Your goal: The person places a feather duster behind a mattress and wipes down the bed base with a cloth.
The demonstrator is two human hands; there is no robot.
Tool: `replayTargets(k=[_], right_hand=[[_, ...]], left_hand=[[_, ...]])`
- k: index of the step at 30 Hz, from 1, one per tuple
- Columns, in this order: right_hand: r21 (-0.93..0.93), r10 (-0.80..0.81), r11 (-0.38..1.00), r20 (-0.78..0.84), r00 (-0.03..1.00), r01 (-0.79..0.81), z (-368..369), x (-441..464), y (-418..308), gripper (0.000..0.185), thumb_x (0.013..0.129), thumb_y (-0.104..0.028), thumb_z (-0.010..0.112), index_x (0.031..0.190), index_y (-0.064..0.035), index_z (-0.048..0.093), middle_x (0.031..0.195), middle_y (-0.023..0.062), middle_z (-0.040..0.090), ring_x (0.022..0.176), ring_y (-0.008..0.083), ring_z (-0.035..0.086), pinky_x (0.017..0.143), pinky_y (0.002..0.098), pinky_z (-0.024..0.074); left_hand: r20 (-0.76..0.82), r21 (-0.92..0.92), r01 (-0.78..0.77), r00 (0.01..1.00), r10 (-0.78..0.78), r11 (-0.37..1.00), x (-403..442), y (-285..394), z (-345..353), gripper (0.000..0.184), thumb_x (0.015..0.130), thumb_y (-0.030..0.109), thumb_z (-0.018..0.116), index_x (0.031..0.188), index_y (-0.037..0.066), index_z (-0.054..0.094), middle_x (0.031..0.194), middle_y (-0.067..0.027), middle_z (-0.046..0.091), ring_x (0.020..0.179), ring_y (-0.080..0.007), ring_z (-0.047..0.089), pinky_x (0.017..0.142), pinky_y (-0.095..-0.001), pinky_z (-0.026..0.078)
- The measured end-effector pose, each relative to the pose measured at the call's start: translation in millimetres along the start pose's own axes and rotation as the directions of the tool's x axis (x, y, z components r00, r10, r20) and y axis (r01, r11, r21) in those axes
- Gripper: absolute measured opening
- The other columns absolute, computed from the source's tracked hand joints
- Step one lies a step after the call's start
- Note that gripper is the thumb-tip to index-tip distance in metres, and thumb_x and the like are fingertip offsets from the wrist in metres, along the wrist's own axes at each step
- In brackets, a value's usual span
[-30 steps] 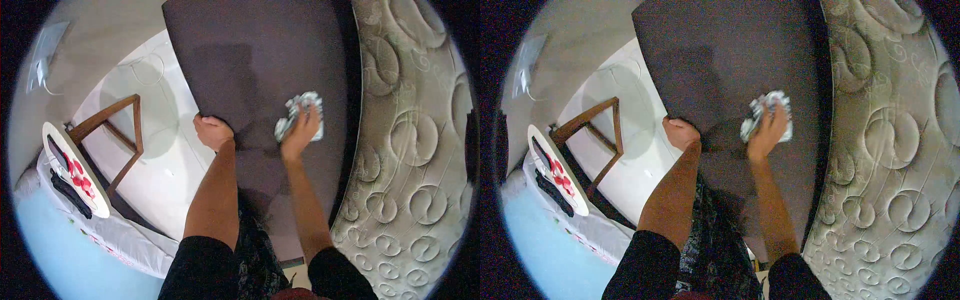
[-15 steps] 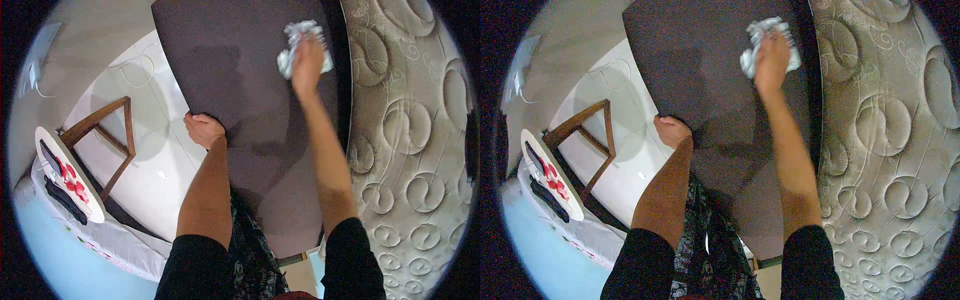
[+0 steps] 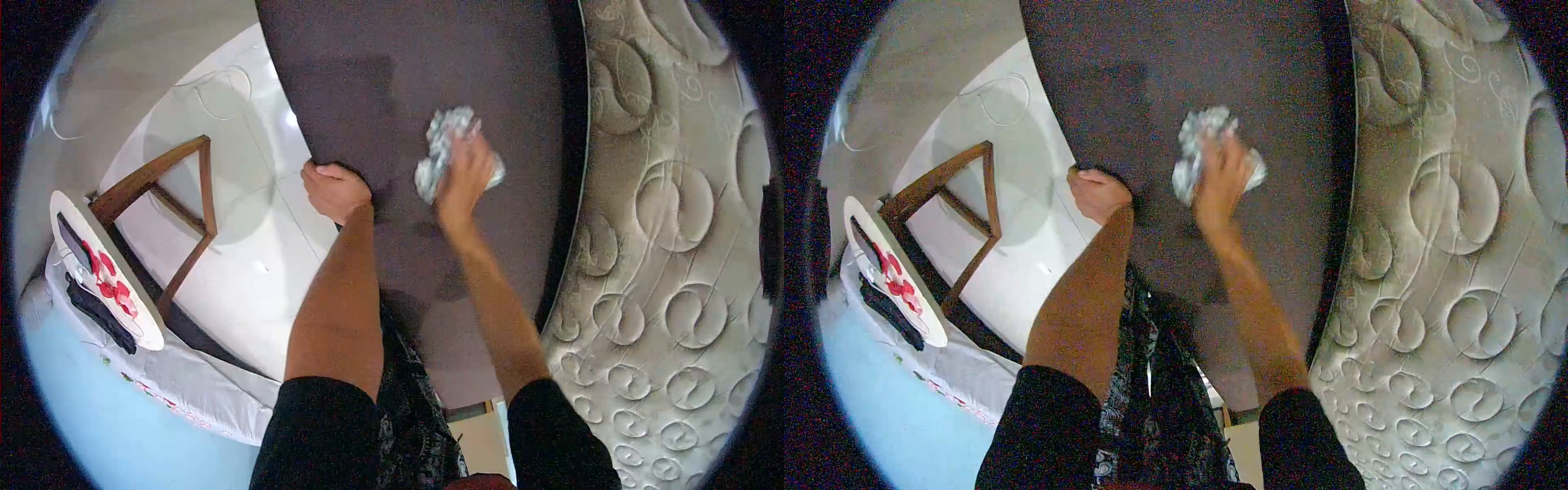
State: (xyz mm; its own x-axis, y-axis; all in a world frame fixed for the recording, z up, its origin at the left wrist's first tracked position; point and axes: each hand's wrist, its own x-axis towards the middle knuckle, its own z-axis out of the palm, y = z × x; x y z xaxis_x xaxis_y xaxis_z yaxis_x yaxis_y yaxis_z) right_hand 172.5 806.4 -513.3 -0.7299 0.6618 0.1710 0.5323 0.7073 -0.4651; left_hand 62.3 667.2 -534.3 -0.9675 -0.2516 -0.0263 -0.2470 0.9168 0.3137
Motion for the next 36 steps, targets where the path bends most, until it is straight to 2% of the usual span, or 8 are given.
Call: replayTargets(k=[8,14,18,25,29,30,31,36], right_hand=[[-0.207,0.014,0.977,-0.177,0.984,-0.051,0,268,119,0.047,0.105,-0.021,0.046,0.145,0.0032,0.051,0.15,0.0197,0.051,0.141,0.0362,0.044,0.119,0.0383,0.0298],[-0.051,-0.002,0.999,-0.269,0.963,-0.012,-32,162,126,0.062,0.083,0.012,0.055,0.141,-0.0088,0.06,0.146,0.0192,0.054,0.131,0.0397,0.053,0.113,0.0451,0.0401],[0.016,0.218,0.976,-0.18,0.959,-0.219,-84,23,106,0.046,0.099,-0.004,0.048,0.143,-0.0076,0.06,0.14,0.0227,0.057,0.134,0.0398,0.049,0.116,0.0471,0.0323],[-0.341,0.46,0.518,-0.662,0.592,-0.784,-64,-151,153,0.034,0.099,-0.011,0.055,0.129,0.0038,0.063,0.131,0.0276,0.059,0.118,0.0464,0.057,0.103,0.0543,0.0446],[0.005,0.345,0.923,-0.447,0.825,-0.384,-6,-26,54,0.04,0.1,-0.011,0.053,0.138,0.0017,0.057,0.143,0.0265,0.053,0.137,0.0412,0.044,0.116,0.0515,0.0307],[0.682,0.6,0.69,-0.353,0.718,-0.241,56,-10,45,0.042,0.101,-0.011,0.052,0.142,-0.0036,0.056,0.153,0.0217,0.045,0.145,0.0391,0.036,0.12,0.0535,0.0248],[-0.031,0.16,0.983,-0.311,0.937,-0.178,35,35,-13,0.044,0.095,-0.006,0.051,0.138,-0.0037,0.059,0.152,0.025,0.045,0.142,0.043,0.04,0.119,0.055,0.0261],[0.226,-0.185,0.953,-0.104,0.977,0.204,56,92,-95,0.046,0.086,-0.007,0.059,0.131,-0.0118,0.067,0.145,0.0149,0.053,0.136,0.0369,0.047,0.117,0.0531,0.0303]], left_hand=[[-0.07,0.019,-0.02,0.997,0.021,1.0,2,-19,21,0.047,0.102,0.028,0.034,0.12,-0.005,0.061,0.115,-0.0277,0.066,0.105,-0.0477,0.063,0.091,-0.0561,0.05],[0.011,0.009,0.071,0.997,-0.071,0.997,3,-8,10,0.046,0.101,0.027,0.034,0.12,-0.005,0.061,0.115,-0.0273,0.066,0.105,-0.0476,0.062,0.09,-0.056,0.05],[-0.119,-0.011,-0.046,0.992,0.044,0.999,2,-14,17,0.043,0.1,0.026,0.035,0.117,-0.004,0.06,0.112,-0.0272,0.064,0.102,-0.0469,0.062,0.087,-0.0566,0.049],[0.001,0.006,-0.007,1.0,0.007,1.0,4,-3,0,0.039,0.1,0.026,0.033,0.115,-0.001,0.056,0.11,-0.0237,0.06,0.097,-0.0454,0.061,0.084,-0.0557,0.049],[0.018,0.024,0.015,1.0,-0.015,1.0,2,4,-4,0.039,0.101,0.026,0.034,0.112,-0.002,0.059,0.111,-0.023,0.064,0.098,-0.0449,0.063,0.085,-0.0565,0.051],[0.019,0.036,0.022,1.0,-0.023,0.999,3,4,-5,0.039,0.101,0.026,0.036,0.112,-0.003,0.061,0.112,-0.0234,0.066,0.099,-0.0452,0.064,0.085,-0.0569,0.052],[0.003,0.03,0.018,1.0,-0.019,0.999,3,2,-4,0.039,0.101,0.026,0.036,0.112,-0.003,0.061,0.111,-0.0234,0.066,0.099,-0.0452,0.064,0.085,-0.0569,0.052],[-0.046,-0.021,-0.009,0.999,0.008,1.0,3,-2,2,0.04,0.1,0.026,0.037,0.11,-0.003,0.062,0.11,-0.0244,0.066,0.1,-0.0449,0.065,0.086,-0.0569,0.052]])
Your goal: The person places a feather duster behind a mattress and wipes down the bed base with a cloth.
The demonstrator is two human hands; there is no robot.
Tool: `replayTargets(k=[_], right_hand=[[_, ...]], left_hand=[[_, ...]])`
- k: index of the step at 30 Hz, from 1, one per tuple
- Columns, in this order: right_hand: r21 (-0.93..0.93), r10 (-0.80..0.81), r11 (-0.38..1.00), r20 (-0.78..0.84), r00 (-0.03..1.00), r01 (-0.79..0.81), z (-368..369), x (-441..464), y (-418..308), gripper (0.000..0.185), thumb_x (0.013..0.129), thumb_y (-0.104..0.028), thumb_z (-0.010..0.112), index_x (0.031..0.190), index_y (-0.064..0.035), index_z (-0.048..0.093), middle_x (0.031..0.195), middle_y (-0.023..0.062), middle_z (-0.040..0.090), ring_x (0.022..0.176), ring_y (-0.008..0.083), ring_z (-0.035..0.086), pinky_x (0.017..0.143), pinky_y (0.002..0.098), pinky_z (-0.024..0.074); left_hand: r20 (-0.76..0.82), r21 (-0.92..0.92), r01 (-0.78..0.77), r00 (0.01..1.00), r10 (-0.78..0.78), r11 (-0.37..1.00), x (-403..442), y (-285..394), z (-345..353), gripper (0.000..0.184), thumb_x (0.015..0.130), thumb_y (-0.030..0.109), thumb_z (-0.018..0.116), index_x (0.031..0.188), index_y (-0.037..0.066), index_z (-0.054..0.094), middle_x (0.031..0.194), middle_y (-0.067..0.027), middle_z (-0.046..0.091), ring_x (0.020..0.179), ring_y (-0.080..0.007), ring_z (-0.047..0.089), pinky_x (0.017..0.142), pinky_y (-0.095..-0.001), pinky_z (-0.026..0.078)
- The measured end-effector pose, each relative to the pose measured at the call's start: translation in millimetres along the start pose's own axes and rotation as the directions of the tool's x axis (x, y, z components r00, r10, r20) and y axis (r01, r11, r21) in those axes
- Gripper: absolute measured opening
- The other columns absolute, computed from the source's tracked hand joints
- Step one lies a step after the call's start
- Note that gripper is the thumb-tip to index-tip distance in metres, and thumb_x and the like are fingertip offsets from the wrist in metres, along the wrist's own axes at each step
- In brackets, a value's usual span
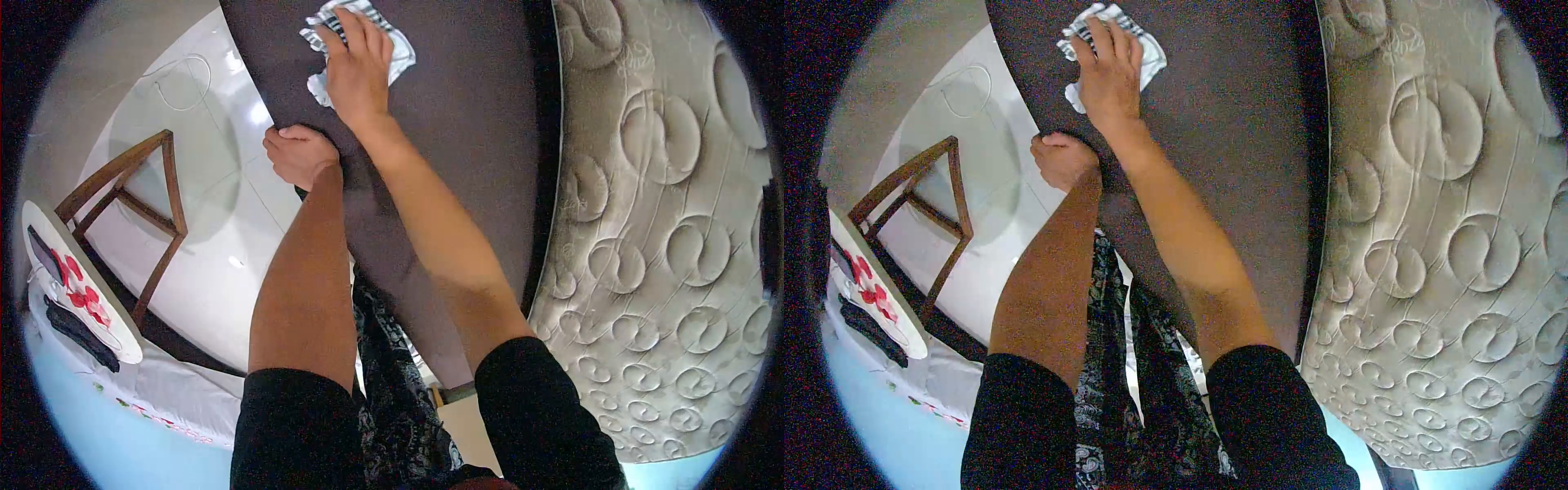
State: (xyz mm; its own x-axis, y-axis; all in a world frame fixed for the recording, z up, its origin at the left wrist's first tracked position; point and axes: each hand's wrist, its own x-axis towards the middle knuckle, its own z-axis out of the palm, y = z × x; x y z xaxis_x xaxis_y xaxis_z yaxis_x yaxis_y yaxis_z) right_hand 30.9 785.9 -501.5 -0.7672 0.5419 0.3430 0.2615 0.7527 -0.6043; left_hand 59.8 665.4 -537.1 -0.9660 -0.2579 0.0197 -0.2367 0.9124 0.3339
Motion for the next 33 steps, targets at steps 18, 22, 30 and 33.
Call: replayTargets(k=[18,22,30,33], right_hand=[[-0.456,0.351,0.68,-0.484,0.801,-0.574,-124,-210,54,0.051,0.094,-0.009,0.054,0.144,-0.0012,0.053,0.145,0.0344,0.047,0.13,0.0502,0.047,0.108,0.057,0.0357],[-0.327,0.331,0.867,-0.188,0.925,-0.376,-67,-195,-29,0.047,0.094,-0.011,0.055,0.141,-0.0097,0.059,0.15,0.0251,0.049,0.137,0.045,0.046,0.111,0.0557,0.0344],[0.204,0.211,0.935,0.34,0.916,-0.291,-98,-312,-72,0.037,0.089,-0.01,0.064,0.126,-0.0145,0.072,0.149,0.0142,0.055,0.129,0.0294,0.058,0.107,0.0472,0.0453],[-0.088,0.311,0.947,0.007,0.95,-0.309,-98,-263,-18,0.037,0.094,-0.012,0.059,0.13,-0.0071,0.066,0.143,0.0244,0.056,0.126,0.0399,0.058,0.106,0.0505,0.0437]], left_hand=[[-0.047,0.07,0.051,0.998,-0.048,0.996,-2,1,11,0.036,0.099,0.024,0.036,0.108,-0.002,0.059,0.108,-0.0201,0.064,0.099,-0.0403,0.063,0.085,-0.0531,0.05],[0.032,0.033,0.043,0.999,-0.044,0.999,1,6,0,0.037,0.099,0.024,0.036,0.11,-0.003,0.06,0.108,-0.0205,0.064,0.101,-0.0406,0.064,0.084,-0.0534,0.051],[-0.056,0.079,0.003,0.998,0.001,0.997,0,0,10,0.033,0.1,0.024,0.037,0.102,0.0,0.058,0.103,-0.0179,0.064,0.094,-0.0394,0.065,0.083,-0.0536,0.05],[-0.011,0.048,0.041,0.999,-0.041,0.998,0,10,1,0.031,0.1,0.024,0.037,0.101,0.0,0.058,0.103,-0.0177,0.064,0.095,-0.0387,0.065,0.085,-0.0528,0.05]])
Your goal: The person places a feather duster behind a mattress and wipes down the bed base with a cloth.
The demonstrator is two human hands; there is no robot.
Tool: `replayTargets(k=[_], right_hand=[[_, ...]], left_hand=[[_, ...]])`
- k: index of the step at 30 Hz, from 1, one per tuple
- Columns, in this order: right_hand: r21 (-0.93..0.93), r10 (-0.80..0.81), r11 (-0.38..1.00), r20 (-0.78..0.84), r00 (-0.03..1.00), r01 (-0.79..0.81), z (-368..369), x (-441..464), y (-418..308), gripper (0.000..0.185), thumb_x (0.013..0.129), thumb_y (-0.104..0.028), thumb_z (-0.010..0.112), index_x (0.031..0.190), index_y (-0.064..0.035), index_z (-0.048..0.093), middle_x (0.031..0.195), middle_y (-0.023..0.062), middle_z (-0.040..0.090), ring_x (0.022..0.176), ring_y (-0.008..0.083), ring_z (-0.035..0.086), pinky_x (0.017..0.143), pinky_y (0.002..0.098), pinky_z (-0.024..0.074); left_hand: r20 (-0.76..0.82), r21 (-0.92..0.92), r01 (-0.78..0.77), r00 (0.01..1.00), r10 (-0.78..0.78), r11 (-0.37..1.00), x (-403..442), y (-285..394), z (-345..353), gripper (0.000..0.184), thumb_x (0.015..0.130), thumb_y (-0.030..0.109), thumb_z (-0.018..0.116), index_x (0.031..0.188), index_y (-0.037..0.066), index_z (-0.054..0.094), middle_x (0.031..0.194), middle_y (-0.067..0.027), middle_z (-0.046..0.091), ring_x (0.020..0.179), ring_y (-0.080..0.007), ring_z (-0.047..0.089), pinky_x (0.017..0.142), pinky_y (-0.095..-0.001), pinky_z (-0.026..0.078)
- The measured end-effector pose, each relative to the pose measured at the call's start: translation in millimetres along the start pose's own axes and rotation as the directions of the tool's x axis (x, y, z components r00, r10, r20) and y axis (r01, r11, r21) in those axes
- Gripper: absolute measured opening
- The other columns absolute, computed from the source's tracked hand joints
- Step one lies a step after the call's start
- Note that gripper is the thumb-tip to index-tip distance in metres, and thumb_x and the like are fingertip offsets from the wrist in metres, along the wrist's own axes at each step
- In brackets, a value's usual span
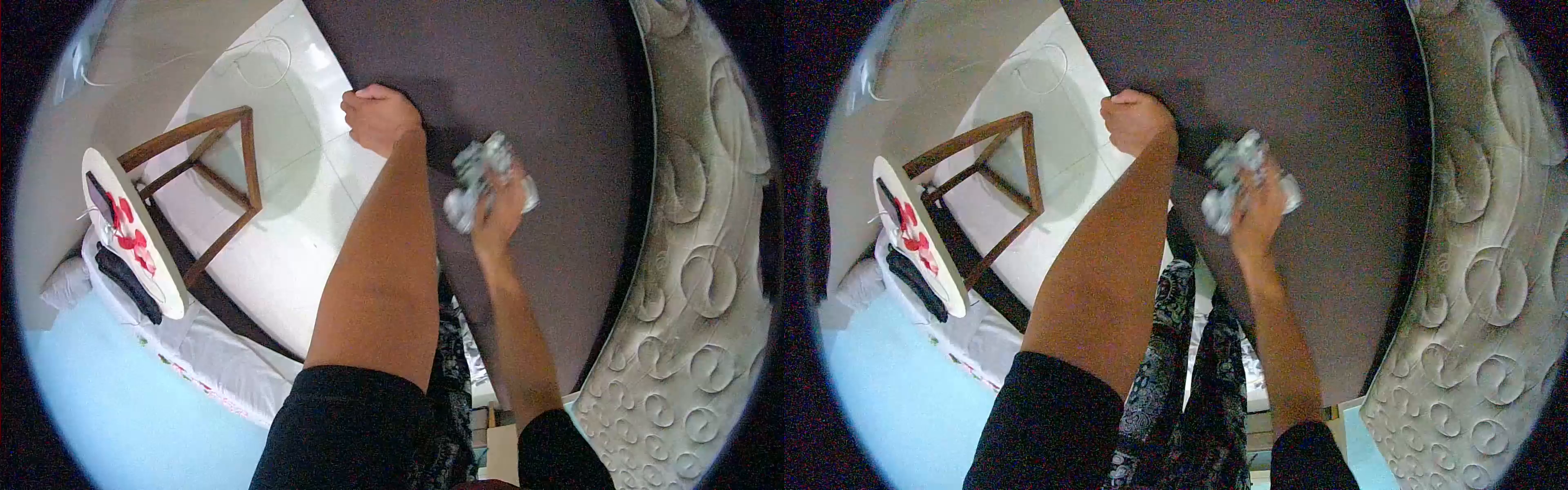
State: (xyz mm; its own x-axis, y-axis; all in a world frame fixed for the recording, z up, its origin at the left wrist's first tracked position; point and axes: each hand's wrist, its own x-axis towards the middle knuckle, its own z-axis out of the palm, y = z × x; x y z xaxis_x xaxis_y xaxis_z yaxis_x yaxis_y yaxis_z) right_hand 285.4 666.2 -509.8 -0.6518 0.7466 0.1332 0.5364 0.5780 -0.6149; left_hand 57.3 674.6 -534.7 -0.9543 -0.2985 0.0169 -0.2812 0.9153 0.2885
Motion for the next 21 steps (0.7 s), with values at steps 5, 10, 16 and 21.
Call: replayTargets(k=[5,10,16,21], right_hand=[[-0.015,-0.011,1.0,-0.278,0.96,0.007,2,171,25,0.068,0.086,-0.001,0.07,0.149,-0.0073,0.046,0.143,0.0188,0.056,0.13,0.0396,0.051,0.112,0.05,0.0355],[-0.022,-0.191,0.982,-0.158,0.969,0.19,15,198,26,0.046,0.092,-0.014,0.068,0.137,-0.0073,0.059,0.135,0.0166,0.062,0.128,0.0372,0.054,0.109,0.0497,0.0393],[0.084,-0.489,0.859,0.429,0.76,0.505,3,-3,-23,0.049,0.091,-0.012,0.06,0.14,-0.0101,0.056,0.147,0.008,0.054,0.142,0.0268,0.045,0.12,0.0451,0.0322],[0.471,-0.799,0.489,0.579,0.16,0.735,-16,-29,9,0.049,0.094,-0.016,0.056,0.143,-0.0135,0.053,0.15,0.0069,0.053,0.141,0.0263,0.047,0.119,0.0447,0.0354]], left_hand=[[0.016,0.01,-0.001,1.0,0.001,1.0,-2,-2,-2,0.031,0.1,0.023,0.037,0.101,0.0,0.058,0.101,-0.0179,0.064,0.096,-0.0386,0.065,0.086,-0.053,0.05],[-0.073,0.037,-0.017,0.997,0.02,0.999,0,-7,10,0.031,0.098,0.023,0.04,0.094,0.001,0.06,0.097,-0.0188,0.067,0.09,-0.0396,0.067,0.081,-0.0545,0.052],[-0.079,0.025,0.01,0.997,-0.008,1.0,0,-7,10,0.03,0.098,0.023,0.041,0.095,0.001,0.061,0.098,-0.0176,0.068,0.092,-0.0388,0.068,0.081,-0.0523,0.054],[-0.067,0.042,0.008,0.998,-0.006,0.999,1,-7,11,0.031,0.098,0.024,0.04,0.097,0.0,0.061,0.102,-0.0188,0.068,0.091,-0.0387,0.069,0.081,-0.0521,0.055]])
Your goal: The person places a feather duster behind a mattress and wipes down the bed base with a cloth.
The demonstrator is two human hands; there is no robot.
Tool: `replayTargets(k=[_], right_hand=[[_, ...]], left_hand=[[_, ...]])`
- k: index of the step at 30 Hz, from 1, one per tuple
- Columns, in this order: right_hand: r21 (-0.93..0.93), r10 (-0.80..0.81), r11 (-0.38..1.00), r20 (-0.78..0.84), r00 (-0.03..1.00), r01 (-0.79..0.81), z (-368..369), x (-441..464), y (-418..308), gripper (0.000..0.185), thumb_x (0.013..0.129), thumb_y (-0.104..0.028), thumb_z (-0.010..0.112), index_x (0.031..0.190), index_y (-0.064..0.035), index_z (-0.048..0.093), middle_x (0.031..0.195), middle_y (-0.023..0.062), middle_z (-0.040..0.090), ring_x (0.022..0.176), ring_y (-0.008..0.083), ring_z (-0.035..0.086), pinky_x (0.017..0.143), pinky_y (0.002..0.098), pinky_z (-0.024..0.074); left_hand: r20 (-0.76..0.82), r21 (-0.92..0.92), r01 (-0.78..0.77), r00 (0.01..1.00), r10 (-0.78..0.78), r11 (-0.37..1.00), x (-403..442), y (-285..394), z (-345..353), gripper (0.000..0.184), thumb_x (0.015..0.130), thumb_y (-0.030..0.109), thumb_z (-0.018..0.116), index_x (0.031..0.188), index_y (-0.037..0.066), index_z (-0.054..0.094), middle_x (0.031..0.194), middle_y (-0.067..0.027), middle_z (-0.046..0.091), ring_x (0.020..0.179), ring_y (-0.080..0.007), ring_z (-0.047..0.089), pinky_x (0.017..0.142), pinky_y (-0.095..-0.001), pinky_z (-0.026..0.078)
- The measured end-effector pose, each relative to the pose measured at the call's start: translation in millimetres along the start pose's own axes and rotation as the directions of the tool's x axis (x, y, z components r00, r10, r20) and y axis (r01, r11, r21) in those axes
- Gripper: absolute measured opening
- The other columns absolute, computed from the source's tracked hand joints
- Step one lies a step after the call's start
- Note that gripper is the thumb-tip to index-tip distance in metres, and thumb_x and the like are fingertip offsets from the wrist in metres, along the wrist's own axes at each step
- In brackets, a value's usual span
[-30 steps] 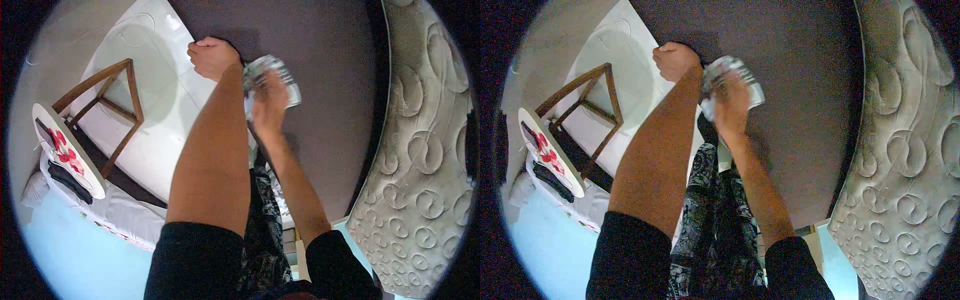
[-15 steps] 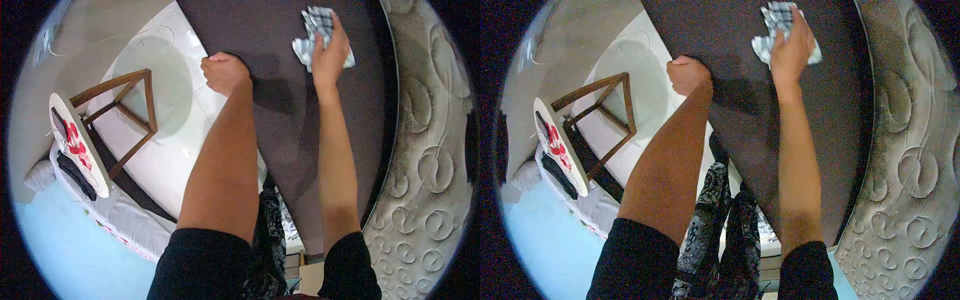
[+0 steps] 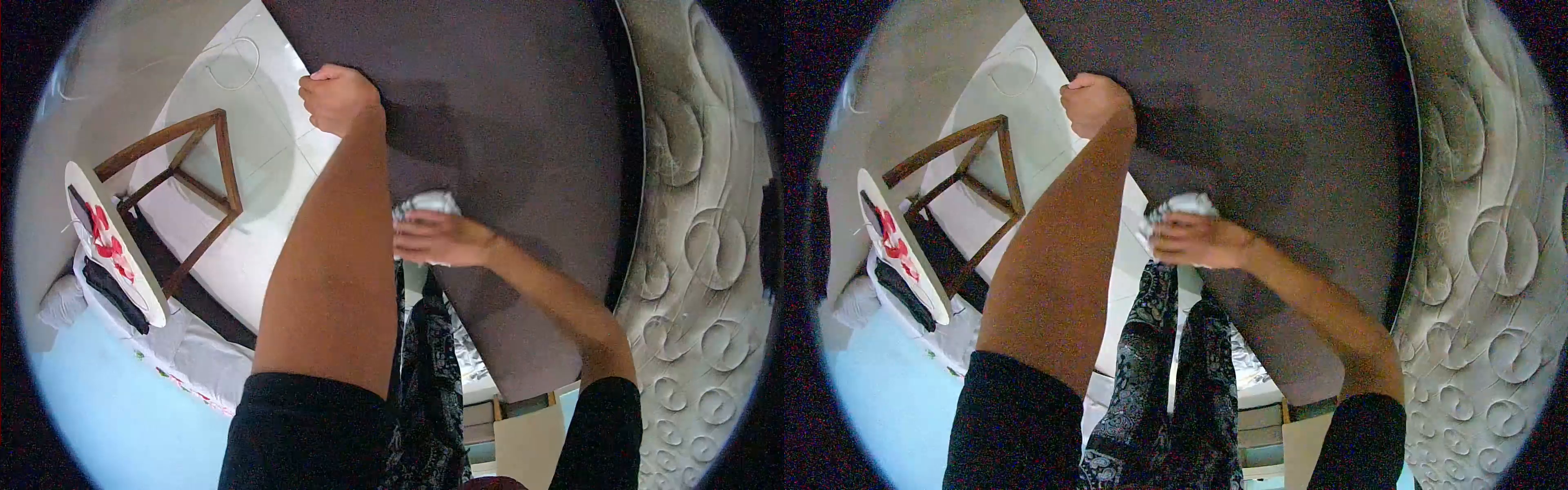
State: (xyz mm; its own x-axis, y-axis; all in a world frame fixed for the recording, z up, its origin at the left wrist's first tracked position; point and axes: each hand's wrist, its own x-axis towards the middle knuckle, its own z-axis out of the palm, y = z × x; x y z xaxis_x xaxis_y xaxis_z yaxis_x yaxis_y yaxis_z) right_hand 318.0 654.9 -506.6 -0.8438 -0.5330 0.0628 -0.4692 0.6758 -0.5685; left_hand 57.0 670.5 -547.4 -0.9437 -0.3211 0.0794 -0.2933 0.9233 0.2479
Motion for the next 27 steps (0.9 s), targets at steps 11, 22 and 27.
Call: replayTargets(k=[11,22,27], right_hand=[[0.254,0.692,0.469,-0.701,0.172,-0.846,-22,-52,33,0.046,0.092,-0.011,0.058,0.137,-0.0048,0.058,0.141,0.0181,0.059,0.127,0.0369,0.056,0.106,0.0533,0.0406],[0.377,0.832,0.548,-0.338,0.441,-0.747,19,-50,-40,0.044,0.093,-0.016,0.06,0.136,-0.0195,0.064,0.131,0.0118,0.065,0.117,0.0347,0.062,0.097,0.0535,0.0489],[0.185,0.572,0.36,-0.818,0.059,-0.914,-62,-70,93,0.045,0.095,-0.012,0.066,0.138,-0.0123,0.057,0.14,0.0131,0.058,0.129,0.0354,0.053,0.108,0.0481,0.0374]], left_hand=[[-0.017,0.009,-0.006,1.0,0.006,1.0,0,-2,5,0.035,0.099,0.026,0.039,0.1,0.0,0.063,0.1,-0.0181,0.07,0.091,-0.0389,0.07,0.081,-0.0523,0.054],[-0.043,-0.001,0.005,0.999,-0.005,1.0,-1,-2,8,0.035,0.099,0.027,0.04,0.1,0.001,0.064,0.099,-0.018,0.07,0.09,-0.0395,0.07,0.079,-0.0526,0.054],[0.015,-0.018,-0.028,0.999,0.028,0.999,3,-8,15,0.04,0.101,0.028,0.038,0.097,0.0,0.065,0.094,-0.0201,0.071,0.089,-0.0418,0.07,0.079,-0.0532,0.054]])
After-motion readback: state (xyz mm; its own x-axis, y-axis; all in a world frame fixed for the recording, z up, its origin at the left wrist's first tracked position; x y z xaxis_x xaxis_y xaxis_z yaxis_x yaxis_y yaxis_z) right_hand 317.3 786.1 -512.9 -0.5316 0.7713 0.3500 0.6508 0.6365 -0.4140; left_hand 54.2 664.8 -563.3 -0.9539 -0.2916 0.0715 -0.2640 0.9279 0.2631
